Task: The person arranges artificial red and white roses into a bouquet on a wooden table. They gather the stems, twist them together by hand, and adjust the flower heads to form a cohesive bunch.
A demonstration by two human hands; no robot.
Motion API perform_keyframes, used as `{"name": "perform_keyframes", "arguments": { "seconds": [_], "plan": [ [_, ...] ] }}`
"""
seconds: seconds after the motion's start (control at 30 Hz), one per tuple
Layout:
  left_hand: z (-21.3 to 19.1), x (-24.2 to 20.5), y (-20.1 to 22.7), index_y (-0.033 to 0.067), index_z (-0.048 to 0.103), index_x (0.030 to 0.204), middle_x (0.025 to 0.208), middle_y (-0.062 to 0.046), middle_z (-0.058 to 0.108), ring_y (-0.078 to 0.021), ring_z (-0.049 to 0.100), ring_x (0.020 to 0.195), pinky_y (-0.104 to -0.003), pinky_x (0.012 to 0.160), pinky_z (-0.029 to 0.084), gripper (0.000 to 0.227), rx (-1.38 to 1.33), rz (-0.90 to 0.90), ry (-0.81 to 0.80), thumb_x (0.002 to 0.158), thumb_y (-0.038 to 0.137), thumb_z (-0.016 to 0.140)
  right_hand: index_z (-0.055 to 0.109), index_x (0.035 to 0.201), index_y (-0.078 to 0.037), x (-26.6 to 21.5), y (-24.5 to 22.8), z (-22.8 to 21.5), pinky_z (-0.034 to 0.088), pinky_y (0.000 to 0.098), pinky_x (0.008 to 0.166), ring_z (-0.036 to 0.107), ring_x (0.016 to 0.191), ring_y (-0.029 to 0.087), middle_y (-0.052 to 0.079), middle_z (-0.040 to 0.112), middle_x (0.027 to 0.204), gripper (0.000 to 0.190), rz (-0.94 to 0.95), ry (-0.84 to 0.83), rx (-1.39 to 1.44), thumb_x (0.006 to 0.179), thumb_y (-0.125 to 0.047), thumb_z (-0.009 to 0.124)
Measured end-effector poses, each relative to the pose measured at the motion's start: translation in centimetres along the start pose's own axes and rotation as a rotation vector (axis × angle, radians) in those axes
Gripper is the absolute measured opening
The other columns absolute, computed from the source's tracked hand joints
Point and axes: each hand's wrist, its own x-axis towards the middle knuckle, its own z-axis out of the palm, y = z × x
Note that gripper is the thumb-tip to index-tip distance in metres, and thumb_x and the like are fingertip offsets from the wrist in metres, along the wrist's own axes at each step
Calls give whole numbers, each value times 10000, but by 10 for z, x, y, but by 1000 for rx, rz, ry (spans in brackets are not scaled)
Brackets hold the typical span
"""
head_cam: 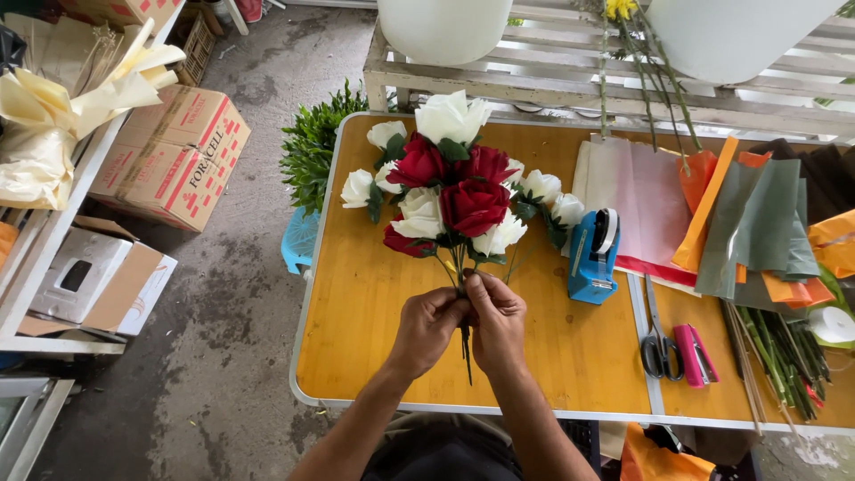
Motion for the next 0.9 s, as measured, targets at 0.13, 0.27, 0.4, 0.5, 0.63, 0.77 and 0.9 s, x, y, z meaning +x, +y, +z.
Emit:
{"name": "perform_keyframes", "arguments": {
  "seconds": [0.13,0.27,0.4,0.5,0.63,0.77,0.9],
  "plan": [
    [0,-1,-13,-43,781,978,790,-161,759,-141,693,830,-390,760,622,145,4,14,23,986,-25,637,747,1000,71,-3,2,0,594,296,483,714,579,221,184,698,716,137,-8,53,9,972,-61,724],
    [1,-6,-10,-51,778,966,782,-166,757,-155,705,818,-400,753,626,155,13,44,45,987,-41,625,758,986,58,-14,-18,17,568,235,483,636,585,112,97,651,699,130,-44,43,-52,966,-69,737],
    [3,-8,-6,-35,779,968,768,-156,753,-146,704,804,-394,743,622,150,25,74,65,984,-31,630,762,1003,36,-15,-17,17,539,214,462,645,589,116,100,669,717,125,-59,42,-77,985,-76,710],
    [2,-9,-7,-27,781,977,776,-155,760,-152,717,814,-398,746,624,149,32,85,67,983,-33,632,762,990,23,-15,-16,19,532,208,468,608,602,88,78,657,725,118,-59,26,-76,992,-79,702],
    [1,-7,-14,-36,772,986,790,-156,766,-160,727,823,-408,763,623,143,33,82,78,985,-29,629,770,969,8,-14,-17,19,481,184,461,562,609,69,60,636,726,134,-39,-12,-86,1003,-98,694],
    [0,-1,-18,0,790,989,816,-139,792,-172,743,854,-395,821,607,158,64,41,148,994,19,634,753,1113,76,-24,-32,29,619,339,741,636,803,134,138,729,887,221,-80,8,-126,1036,-84,621],
    [-3,6,7,12,786,991,851,-123,805,-162,731,869,-398,873,596,146,16,39,239,998,72,653,759,1165,51,-35,-45,29,620,379,810,687,850,175,158,759,910,261,-149,-44,-328,1048,-113,592]
  ]
}}
